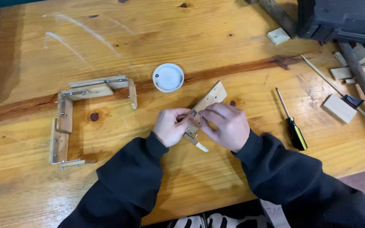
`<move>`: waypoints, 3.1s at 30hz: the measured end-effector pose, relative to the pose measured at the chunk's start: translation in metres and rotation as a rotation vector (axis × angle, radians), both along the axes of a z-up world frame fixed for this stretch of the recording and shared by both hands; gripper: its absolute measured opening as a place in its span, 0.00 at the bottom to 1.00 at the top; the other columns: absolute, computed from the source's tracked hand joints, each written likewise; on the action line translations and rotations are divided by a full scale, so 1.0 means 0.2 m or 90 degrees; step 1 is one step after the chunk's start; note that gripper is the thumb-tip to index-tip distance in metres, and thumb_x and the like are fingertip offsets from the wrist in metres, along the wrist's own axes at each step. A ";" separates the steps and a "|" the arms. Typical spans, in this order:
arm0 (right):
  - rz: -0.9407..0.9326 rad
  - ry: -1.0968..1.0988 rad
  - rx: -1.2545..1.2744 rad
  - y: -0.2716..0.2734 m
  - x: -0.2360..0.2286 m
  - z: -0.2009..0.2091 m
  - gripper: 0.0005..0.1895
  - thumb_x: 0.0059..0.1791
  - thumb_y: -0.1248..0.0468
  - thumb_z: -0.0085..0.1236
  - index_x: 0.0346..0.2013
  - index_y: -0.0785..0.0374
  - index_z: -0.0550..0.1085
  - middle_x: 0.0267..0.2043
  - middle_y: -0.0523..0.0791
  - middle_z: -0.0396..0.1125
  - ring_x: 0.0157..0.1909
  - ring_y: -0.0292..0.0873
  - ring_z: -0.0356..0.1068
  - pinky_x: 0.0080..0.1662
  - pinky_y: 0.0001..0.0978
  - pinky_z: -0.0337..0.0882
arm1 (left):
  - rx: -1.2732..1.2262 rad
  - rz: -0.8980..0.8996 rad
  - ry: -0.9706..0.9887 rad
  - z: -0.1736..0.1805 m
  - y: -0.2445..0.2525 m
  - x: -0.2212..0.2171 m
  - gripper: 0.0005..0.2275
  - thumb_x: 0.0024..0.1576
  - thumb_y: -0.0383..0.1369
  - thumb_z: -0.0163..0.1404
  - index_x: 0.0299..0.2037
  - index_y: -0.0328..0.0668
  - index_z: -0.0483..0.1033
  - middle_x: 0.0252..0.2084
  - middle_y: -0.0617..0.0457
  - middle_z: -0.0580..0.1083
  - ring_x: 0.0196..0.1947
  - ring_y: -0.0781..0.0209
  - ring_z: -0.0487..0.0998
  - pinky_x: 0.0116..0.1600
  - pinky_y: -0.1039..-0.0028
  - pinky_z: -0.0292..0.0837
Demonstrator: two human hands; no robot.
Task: The person assembles a small wooden frame by attaching metal brackets to wooden pieces using a screwdriver. They repeatedly pick up brackets, align them with the wood, and tighten screws to secure the components.
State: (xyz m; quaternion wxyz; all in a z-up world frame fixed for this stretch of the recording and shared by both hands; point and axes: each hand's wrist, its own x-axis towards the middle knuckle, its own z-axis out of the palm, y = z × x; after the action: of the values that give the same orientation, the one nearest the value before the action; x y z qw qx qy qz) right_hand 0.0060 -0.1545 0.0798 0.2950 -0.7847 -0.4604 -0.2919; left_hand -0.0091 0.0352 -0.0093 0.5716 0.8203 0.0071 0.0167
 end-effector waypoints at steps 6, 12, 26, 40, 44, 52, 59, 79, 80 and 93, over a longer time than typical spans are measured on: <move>0.015 0.123 0.007 0.10 0.22 -0.02 0.04 0.48 0.67 0.62 0.35 0.64 0.79 0.34 0.51 0.72 0.35 0.55 0.74 0.37 0.44 0.75 | -0.019 0.024 0.037 -0.04 0.14 -0.07 0.08 0.53 0.34 0.59 0.40 0.46 0.87 0.34 0.45 0.83 0.41 0.50 0.84 0.44 0.64 0.78; -0.062 0.105 -0.131 0.32 0.52 -0.18 0.05 0.49 0.63 0.63 0.38 0.55 0.83 0.40 0.45 0.71 0.46 0.52 0.68 0.45 0.44 0.70 | -0.183 -0.053 0.111 -0.21 0.28 -0.07 0.09 0.55 0.31 0.59 0.42 0.40 0.86 0.32 0.49 0.82 0.35 0.70 0.76 0.41 0.76 0.76; 0.198 0.340 -0.274 0.16 0.37 -0.14 0.13 0.48 0.58 0.64 0.42 0.64 0.80 0.39 0.53 0.73 0.46 0.61 0.73 0.48 0.54 0.74 | -0.077 -0.103 0.074 -0.02 0.28 -0.10 0.11 0.52 0.32 0.62 0.44 0.41 0.86 0.37 0.44 0.84 0.41 0.55 0.83 0.50 0.67 0.77; 0.159 0.313 -0.165 -0.01 0.23 -0.14 0.03 0.51 0.65 0.61 0.34 0.60 0.81 0.34 0.47 0.72 0.39 0.54 0.73 0.43 0.44 0.76 | -0.108 -0.072 0.055 0.08 0.30 -0.13 0.13 0.52 0.29 0.64 0.46 0.32 0.83 0.41 0.37 0.82 0.40 0.57 0.84 0.44 0.70 0.82; 0.104 0.275 -0.115 -0.07 0.21 -0.13 0.02 0.50 0.67 0.61 0.35 0.58 0.80 0.36 0.47 0.72 0.41 0.55 0.72 0.44 0.44 0.75 | -0.017 -0.163 -0.001 0.06 0.29 -0.15 0.27 0.51 0.38 0.65 0.59 0.30 0.75 0.52 0.30 0.78 0.51 0.37 0.80 0.55 0.54 0.79; 0.018 0.137 -0.092 -0.13 0.30 -0.30 0.04 0.51 0.63 0.63 0.36 0.59 0.80 0.39 0.46 0.72 0.44 0.55 0.70 0.55 0.52 0.69 | 0.127 -0.174 -0.181 0.09 0.07 -0.20 0.53 0.30 0.52 0.75 0.68 0.37 0.66 0.62 0.37 0.73 0.60 0.34 0.75 0.66 0.49 0.68; -0.056 0.099 -0.080 -0.17 0.25 -0.27 0.06 0.49 0.64 0.65 0.38 0.62 0.80 0.42 0.49 0.72 0.48 0.56 0.71 0.63 0.59 0.66 | 0.122 -0.071 -0.250 0.11 -0.02 -0.18 0.48 0.25 0.45 0.76 0.62 0.41 0.72 0.54 0.41 0.77 0.54 0.40 0.80 0.60 0.56 0.74; -0.548 0.163 -0.030 -1.06 -0.15 -0.30 0.25 0.45 0.55 0.67 0.53 0.62 0.77 0.43 0.50 0.70 0.40 0.53 0.70 0.45 0.44 0.73 | 0.083 -0.083 -0.400 0.24 -0.64 0.06 0.45 0.25 0.40 0.74 0.57 0.31 0.74 0.53 0.38 0.77 0.52 0.41 0.81 0.56 0.61 0.77; -0.543 0.205 -0.033 -1.07 -0.14 -0.34 0.24 0.46 0.56 0.64 0.55 0.62 0.75 0.42 0.49 0.69 0.40 0.54 0.71 0.44 0.45 0.74 | 0.087 -0.078 -0.399 0.24 -0.65 0.06 0.45 0.24 0.40 0.75 0.57 0.30 0.74 0.53 0.38 0.77 0.52 0.40 0.81 0.57 0.61 0.77; -0.114 0.805 0.300 -0.76 -0.41 -0.34 0.19 0.48 0.68 0.58 0.53 0.65 0.81 0.31 0.50 0.74 0.31 0.39 0.71 0.34 0.36 0.72 | -0.008 0.012 -0.330 0.25 -0.34 -0.05 0.47 0.22 0.33 0.75 0.59 0.28 0.71 0.56 0.34 0.76 0.55 0.36 0.80 0.58 0.58 0.77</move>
State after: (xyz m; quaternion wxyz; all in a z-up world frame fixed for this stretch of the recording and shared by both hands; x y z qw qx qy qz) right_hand -0.0760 -0.3065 0.0123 0.6451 -0.7544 -0.0568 0.1071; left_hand -0.0195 -0.0320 0.0415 0.5593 0.7850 -0.1315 0.2316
